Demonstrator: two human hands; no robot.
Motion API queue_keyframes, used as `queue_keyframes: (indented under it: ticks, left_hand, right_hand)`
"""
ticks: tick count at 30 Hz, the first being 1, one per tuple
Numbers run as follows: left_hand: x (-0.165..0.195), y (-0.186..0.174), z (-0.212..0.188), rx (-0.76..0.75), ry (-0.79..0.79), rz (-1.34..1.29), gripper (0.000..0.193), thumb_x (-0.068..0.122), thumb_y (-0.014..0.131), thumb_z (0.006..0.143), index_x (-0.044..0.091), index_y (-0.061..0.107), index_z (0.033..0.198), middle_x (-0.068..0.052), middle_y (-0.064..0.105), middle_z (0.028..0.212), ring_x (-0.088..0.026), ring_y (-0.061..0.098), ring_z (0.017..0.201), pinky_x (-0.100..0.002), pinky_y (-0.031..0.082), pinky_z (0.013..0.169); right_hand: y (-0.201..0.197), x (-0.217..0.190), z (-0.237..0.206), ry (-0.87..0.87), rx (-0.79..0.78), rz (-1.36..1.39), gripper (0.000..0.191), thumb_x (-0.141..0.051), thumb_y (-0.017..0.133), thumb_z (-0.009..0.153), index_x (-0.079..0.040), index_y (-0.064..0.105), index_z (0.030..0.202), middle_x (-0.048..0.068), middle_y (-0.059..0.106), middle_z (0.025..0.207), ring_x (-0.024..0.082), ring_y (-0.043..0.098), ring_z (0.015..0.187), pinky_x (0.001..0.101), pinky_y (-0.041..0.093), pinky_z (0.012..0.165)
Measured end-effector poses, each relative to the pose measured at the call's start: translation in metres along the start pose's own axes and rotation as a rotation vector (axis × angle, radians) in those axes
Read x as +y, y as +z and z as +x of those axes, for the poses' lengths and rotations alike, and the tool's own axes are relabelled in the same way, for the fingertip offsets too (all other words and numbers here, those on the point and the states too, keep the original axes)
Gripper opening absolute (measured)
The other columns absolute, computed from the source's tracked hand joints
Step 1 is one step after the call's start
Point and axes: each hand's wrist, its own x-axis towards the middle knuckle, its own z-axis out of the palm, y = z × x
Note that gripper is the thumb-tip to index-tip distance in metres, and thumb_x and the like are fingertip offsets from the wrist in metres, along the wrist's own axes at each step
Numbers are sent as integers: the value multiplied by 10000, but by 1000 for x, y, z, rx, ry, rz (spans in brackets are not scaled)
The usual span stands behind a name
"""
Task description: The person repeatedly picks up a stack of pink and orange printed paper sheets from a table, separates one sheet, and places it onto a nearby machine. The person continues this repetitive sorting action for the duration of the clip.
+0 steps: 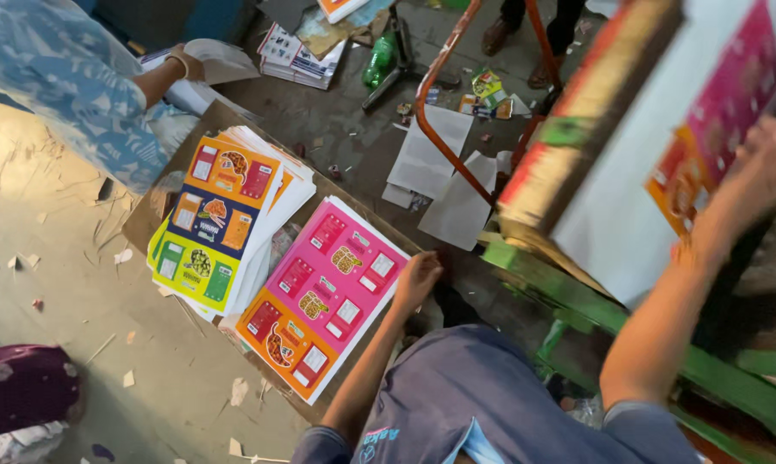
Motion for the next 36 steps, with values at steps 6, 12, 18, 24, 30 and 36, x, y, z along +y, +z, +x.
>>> queue_keyframes:
  ticks: [6, 12, 18, 24, 30, 36]
  left_hand:
    - [38, 64, 45, -344, -343, -292, 591, 328, 746, 955, 95, 467, 1423, -86, 693, 1199, -155, 669, 1090, -335, 550, 918]
    - [21, 21, 30, 182, -462, -393, 384, 218, 753, 873, 27, 686, 1199, -54, 741, 1049, -165, 686, 904, -337, 581, 793]
    - [-37, -117, -75, 693, -50, -134, 159, 94, 732, 956, 64, 599, 1037, 15, 615, 887, -77, 572, 799, -233, 486, 698]
    - [-53, -188, -210, 1012, -208, -186, 356, 110, 664, 948, 50, 573, 1286, -4, 710, 1058, -104, 675, 948, -258, 541, 844]
    - [-67, -214, -245, 1273, -474, 233, 511, 228, 752, 932, -18, 573, 1343, -195, 651, 1241, -280, 657, 1113, -398, 516, 975]
    - [-91, -233, -246, 1231, -545, 405, 710, 304, 769, 906, -24, 443, 1444, -226, 625, 1254, -377, 599, 1165, -449, 475, 992]
  right_hand:
    - [97, 27, -104, 185, -570, -928, 560, -424, 455, 1146, 15, 491, 1493, 329, 571, 1341, 495, 546, 1196, 572, 445, 991]
    - [69, -29, -279, 868, -645, 387, 666, -642, 445, 1028, -104, 613, 1382, 109, 690, 1268, 253, 665, 1059, 394, 525, 874]
    - [60, -17, -332, 1661, -68, 508, 391, -454, 675, 992, -165, 520, 1205, 55, 631, 1109, 207, 625, 970, 406, 540, 808]
    - [150, -25, -343, 1112, -516, 523, 207, -80, 739, 956, -94, 609, 1116, 18, 669, 1017, 140, 654, 913, 281, 566, 735]
    - [245, -76, -375, 314, -828, 200, 255, -62, 802, 871, -76, 693, 1100, 51, 707, 965, 158, 658, 853, 295, 549, 762]
    - [258, -79, -404, 129, -982, -288, 213, -224, 818, 847, -95, 729, 992, 94, 748, 928, 259, 712, 823, 384, 551, 728]
